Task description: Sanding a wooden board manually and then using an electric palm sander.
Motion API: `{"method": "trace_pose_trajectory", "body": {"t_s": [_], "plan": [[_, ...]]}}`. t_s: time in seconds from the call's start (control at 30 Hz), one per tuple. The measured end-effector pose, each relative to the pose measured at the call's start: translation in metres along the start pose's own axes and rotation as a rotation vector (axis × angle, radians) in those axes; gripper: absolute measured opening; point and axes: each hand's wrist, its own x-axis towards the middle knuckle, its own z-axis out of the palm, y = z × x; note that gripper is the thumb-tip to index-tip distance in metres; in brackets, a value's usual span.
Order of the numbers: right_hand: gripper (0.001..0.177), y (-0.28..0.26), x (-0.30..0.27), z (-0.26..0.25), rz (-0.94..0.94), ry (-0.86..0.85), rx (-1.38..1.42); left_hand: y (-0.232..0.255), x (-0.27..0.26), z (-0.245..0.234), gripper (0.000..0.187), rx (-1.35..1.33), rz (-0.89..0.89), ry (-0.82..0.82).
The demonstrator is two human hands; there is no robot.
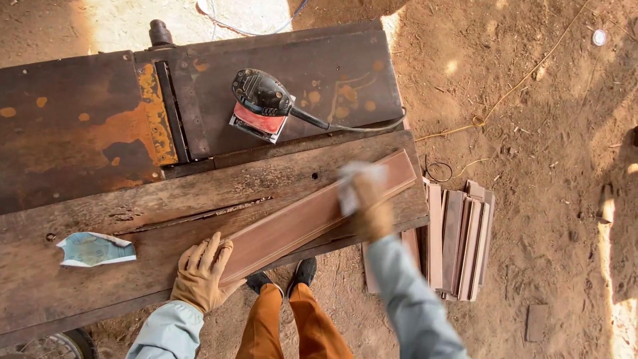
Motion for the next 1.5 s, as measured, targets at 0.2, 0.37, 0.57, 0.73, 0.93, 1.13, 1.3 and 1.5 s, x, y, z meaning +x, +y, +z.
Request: {"method": "trace_pose_trajectory", "body": {"t_s": [0.2, 0.37, 0.57, 0.73, 0.93, 1.13, 1.3, 1.5], "plan": [[0.027, 0.14, 0.089, -0.084, -0.785, 0.146, -0.031, 0.0, 0.004, -0.008, 0.096, 0.019, -0.02, -0.026], [0.063, 0.221, -0.044, 0.014, -1.236, -0.352, -1.299, -0.003, -0.001, -0.004, 0.102, 0.06, -0.061, -0.188], [0.089, 0.103, 0.054, -0.115, -1.348, 0.418, -1.929, -0.001, -0.001, -0.007, 0.1, 0.046, -0.044, -0.135], [0.062, 0.2, 0.004, -0.015, -0.998, 0.152, -2.196, -0.001, -0.004, -0.004, 0.1, 0.034, -0.03, -0.055], [0.075, 0.127, 0.002, -0.052, -1.044, 0.054, -2.198, -0.002, -0.003, -0.008, 0.098, 0.049, 0.005, -0.074], [0.06, 0.122, 0.014, -0.039, -1.195, 0.144, -2.113, 0.001, -0.002, -0.013, 0.097, 0.005, 0.002, -0.019], [0.041, 0.166, -0.042, 0.031, -1.406, 0.044, -1.483, -0.003, -0.004, -0.007, 0.096, 0.018, 0.026, -0.06], [0.052, 0.093, 0.023, -0.081, -1.189, 0.493, -1.754, -0.003, -0.003, -0.007, 0.095, 0.012, -0.017, -0.078]]}}
